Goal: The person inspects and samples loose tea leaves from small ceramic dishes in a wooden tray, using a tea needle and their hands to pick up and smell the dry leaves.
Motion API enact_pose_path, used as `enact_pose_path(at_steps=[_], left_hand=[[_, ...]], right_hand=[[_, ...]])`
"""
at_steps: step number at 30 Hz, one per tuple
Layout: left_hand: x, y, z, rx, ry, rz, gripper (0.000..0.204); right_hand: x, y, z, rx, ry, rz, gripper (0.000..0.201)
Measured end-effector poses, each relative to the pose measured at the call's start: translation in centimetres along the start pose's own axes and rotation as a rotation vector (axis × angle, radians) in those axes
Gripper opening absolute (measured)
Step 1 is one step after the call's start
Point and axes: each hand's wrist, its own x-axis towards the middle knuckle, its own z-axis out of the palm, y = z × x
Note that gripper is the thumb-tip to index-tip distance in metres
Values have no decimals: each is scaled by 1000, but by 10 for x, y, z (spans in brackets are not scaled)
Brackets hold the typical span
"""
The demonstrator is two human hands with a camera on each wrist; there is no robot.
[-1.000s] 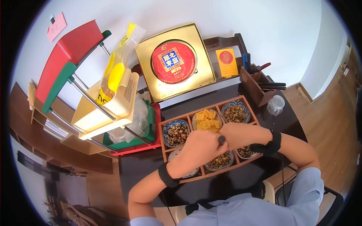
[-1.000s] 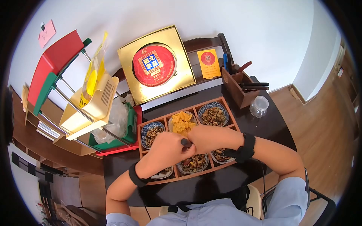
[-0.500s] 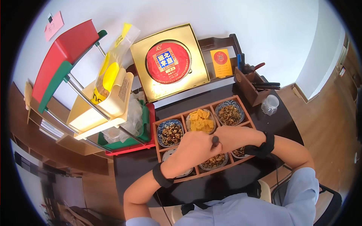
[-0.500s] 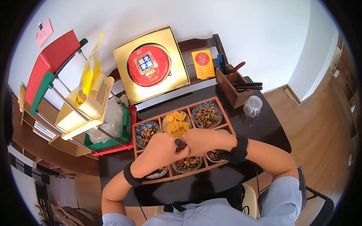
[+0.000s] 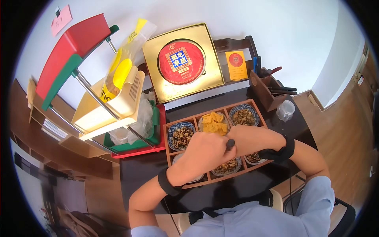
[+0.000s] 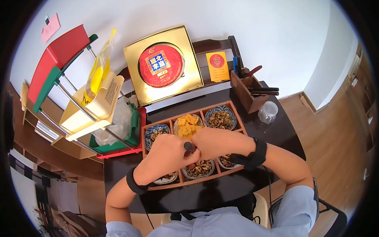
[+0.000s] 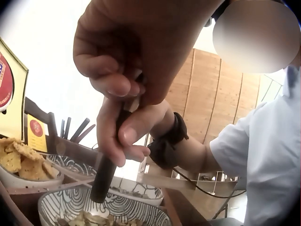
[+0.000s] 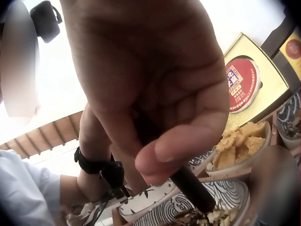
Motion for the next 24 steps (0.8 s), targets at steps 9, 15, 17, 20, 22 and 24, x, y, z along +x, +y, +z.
enact_pose_path(at_steps=[9,15,17,20,22,24], left_hand=[[1,-10,9,18,-16,-26,29],[-5,-18,26,43,-46,-85,29],[-5,-18,24,47,-28,-63,29],[-4,-12,13,28,-28,-61,29],[-4,-10,8,14,-36,-81,30],[-8,-7,9,45,-72,-63,28]], right_hand=[[3,1,3,38,98,-18,23],[17,19,28,277,-74,162,21],[16,16,23,202,-42,112,21],[12,7,12,117,-31,69,22],[12,5,11,97,-48,67,22],[12,7,21,207,-48,98,20]])
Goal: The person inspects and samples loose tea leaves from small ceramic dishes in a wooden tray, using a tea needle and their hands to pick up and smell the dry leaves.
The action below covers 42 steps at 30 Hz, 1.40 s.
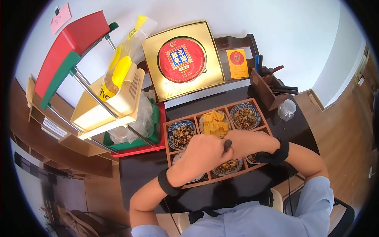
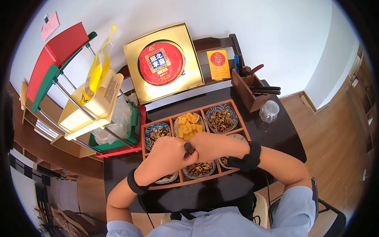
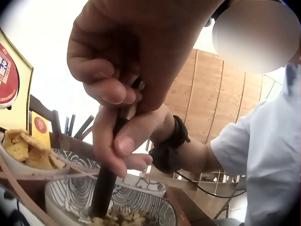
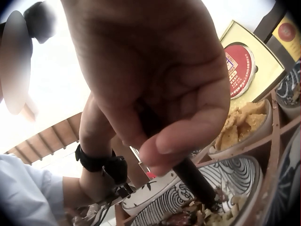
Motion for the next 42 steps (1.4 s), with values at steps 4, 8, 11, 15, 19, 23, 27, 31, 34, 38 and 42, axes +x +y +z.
enact_pose_path(at_steps=[4,8,11,15,19,23,27,31,34,38,42], left_hand=[[-1,-4,9,-42,3,-48,28],[2,1,-3,-24,62,-2,28],[2,-2,6,-35,67,1,27],[3,-5,10,-46,42,-8,28],[4,1,-2,-18,51,-1,29],[2,-5,13,-40,54,0,29],[2,-3,5,6,60,4,30],[0,4,-6,-36,47,-19,30],[-5,0,5,-30,-21,23,30],[-1,1,0,-56,-18,-5,30],[1,0,1,-85,33,38,30]], right_hand=[[3,4,2,38,-19,63,19],[-3,0,-6,-169,80,-87,16],[-3,-5,-8,-103,77,-58,15],[-1,-6,-11,-20,-38,88,14],[-4,-9,-15,-97,-27,44,14],[5,14,4,-99,68,-43,16],[-1,0,-5,-190,120,-109,20],[-4,-11,-8,-156,47,-69,22],[-2,-2,6,-73,45,25,21],[1,3,0,-23,-5,28,20],[-2,1,-3,-191,122,-178,19]])
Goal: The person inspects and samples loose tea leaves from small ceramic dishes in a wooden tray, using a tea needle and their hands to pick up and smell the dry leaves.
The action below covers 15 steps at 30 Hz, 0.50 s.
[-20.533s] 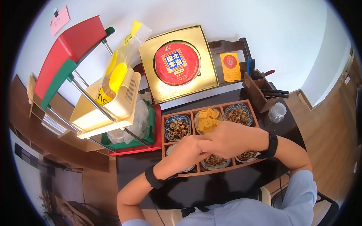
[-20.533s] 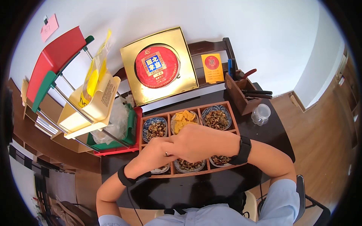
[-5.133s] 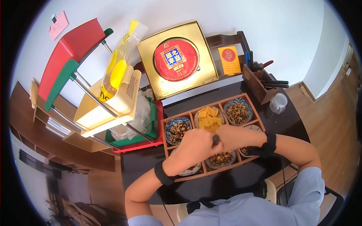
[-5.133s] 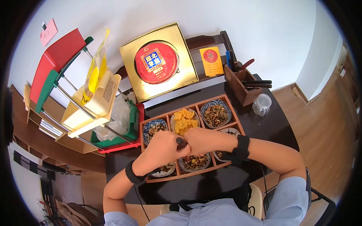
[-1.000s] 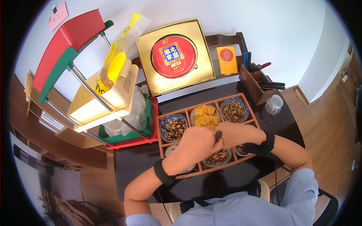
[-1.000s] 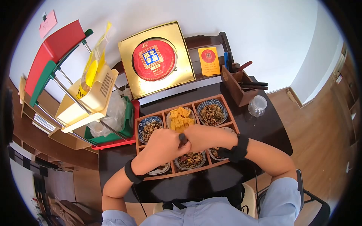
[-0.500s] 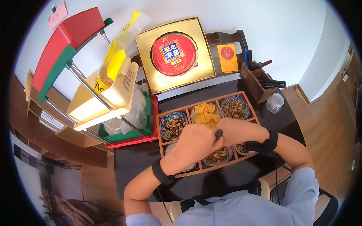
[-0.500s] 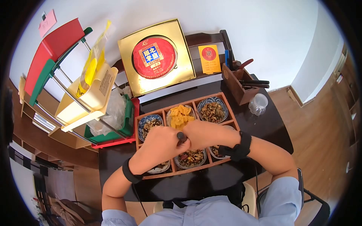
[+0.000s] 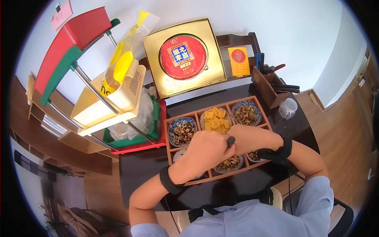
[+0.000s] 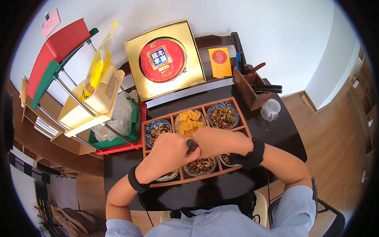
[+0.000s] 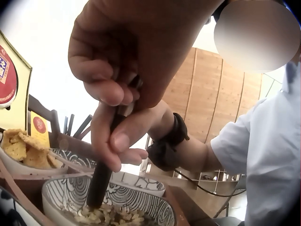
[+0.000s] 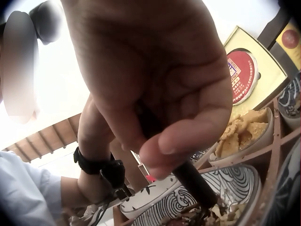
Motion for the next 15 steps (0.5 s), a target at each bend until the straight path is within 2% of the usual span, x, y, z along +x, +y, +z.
enact_pose_path(at_steps=[1,3,4,6,10,13,15], left_hand=[[0,-2,4,0,1,1,30],[2,-5,11,49,-37,-24,30],[3,-4,10,49,-36,-22,30],[3,-2,6,62,-30,-18,31],[5,1,1,18,0,-11,31],[3,-3,12,-6,-19,-19,32],[3,-3,15,36,-48,-104,27]], right_hand=[[0,0,0,-1,1,0,19],[1,0,2,302,-168,280,19],[1,4,3,301,-167,281,19],[1,12,9,98,-101,182,18],[0,7,1,77,-102,146,19],[-1,7,4,124,-97,175,19],[-1,1,0,302,-151,273,19]])
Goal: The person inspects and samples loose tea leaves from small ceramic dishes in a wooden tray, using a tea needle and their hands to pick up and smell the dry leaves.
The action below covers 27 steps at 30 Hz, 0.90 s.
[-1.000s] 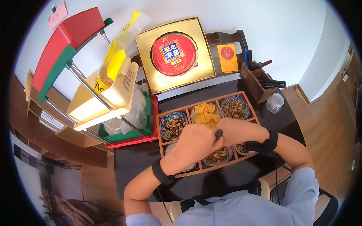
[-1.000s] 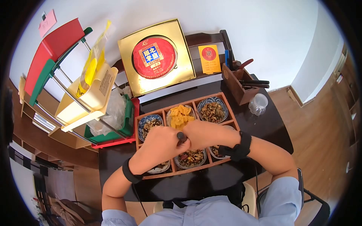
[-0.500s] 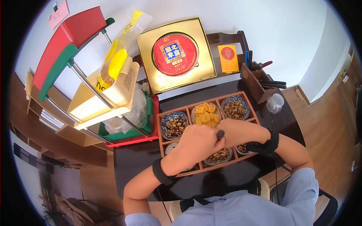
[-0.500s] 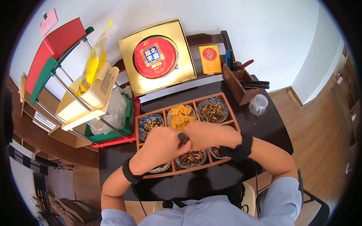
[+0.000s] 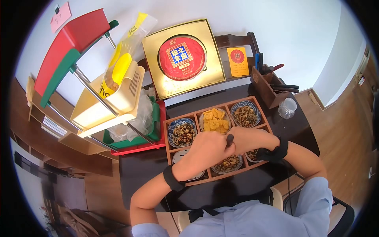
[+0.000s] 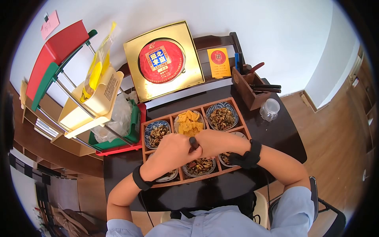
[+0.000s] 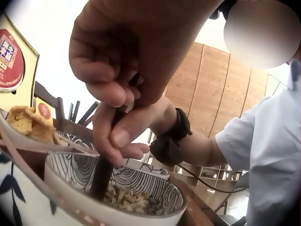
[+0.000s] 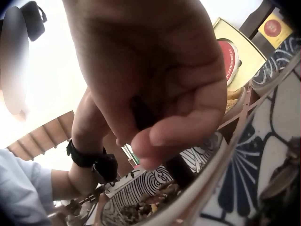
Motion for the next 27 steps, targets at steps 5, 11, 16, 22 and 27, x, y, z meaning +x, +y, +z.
enact_pose_path(at_steps=[5,11,16,22,27], left_hand=[[1,3,-13,-41,62,79,33],[0,2,-4,-31,16,49,32],[3,6,-17,-41,23,45,31],[2,-1,3,-6,-20,-29,28],[-1,3,-11,-16,27,4,31]], right_hand=[[-1,-2,-6,-212,76,-143,22],[5,14,3,-182,65,-108,25],[2,7,-4,-229,83,-120,27],[2,5,-1,73,-49,29,23],[-3,-11,-10,-160,-8,-76,25]])
